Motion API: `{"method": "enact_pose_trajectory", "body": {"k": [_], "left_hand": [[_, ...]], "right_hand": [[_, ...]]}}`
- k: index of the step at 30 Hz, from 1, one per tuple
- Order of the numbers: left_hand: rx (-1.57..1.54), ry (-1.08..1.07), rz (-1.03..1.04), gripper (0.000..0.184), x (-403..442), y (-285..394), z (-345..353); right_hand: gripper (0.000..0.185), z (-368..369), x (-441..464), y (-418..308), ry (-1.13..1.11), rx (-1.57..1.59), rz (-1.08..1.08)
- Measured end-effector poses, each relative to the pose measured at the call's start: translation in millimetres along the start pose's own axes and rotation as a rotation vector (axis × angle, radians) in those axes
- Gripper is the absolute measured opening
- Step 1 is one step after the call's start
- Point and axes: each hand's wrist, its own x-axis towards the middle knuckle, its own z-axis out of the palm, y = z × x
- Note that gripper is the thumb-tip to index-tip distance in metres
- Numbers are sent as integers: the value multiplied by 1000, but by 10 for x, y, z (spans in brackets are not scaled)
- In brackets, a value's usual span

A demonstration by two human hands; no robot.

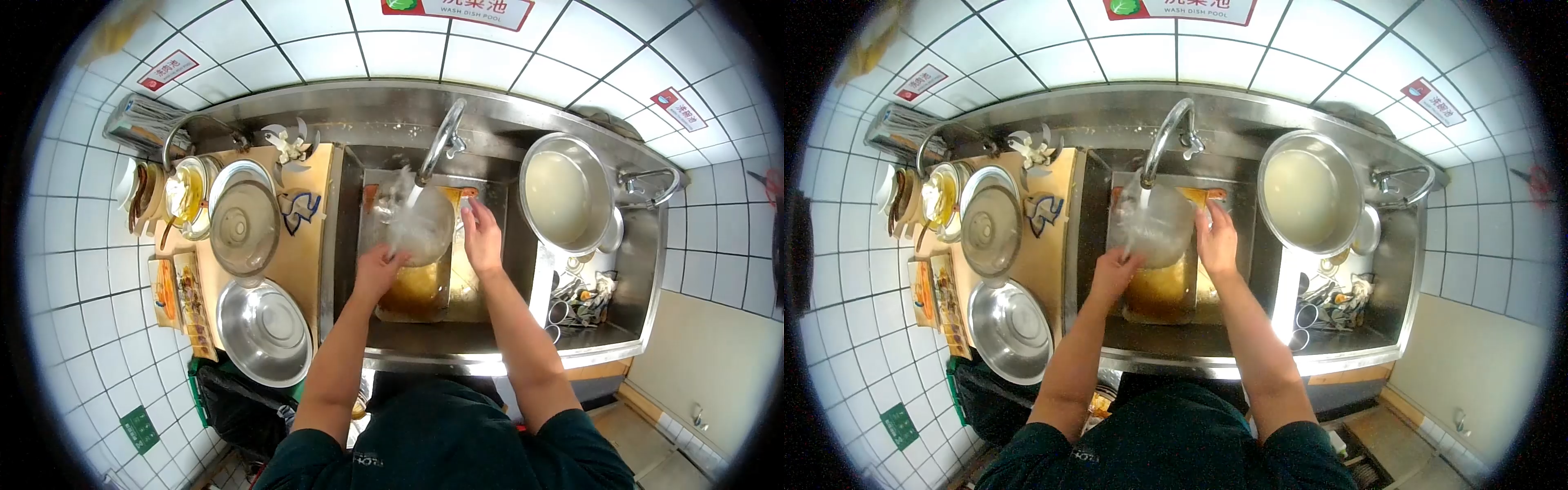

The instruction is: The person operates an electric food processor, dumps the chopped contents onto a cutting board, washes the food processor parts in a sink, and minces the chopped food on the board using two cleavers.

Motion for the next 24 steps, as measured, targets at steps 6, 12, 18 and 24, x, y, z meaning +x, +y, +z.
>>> {"method": "enact_pose_trajectory", "body": {"k": [6,12,18,24], "left_hand": [[523,-175,482,27,-73,-55,-233],[541,-286,683,26,112,-244,-356],[-45,35,111,85,245,-889,2],[-961,-47,-245,82,533,-82,307]], "right_hand": [[79,-194,313,-255,-319,319,420],[54,-424,533,-321,-510,13,296],[44,15,285,-235,-292,-230,221],[48,210,90,-131,112,10,238]]}}
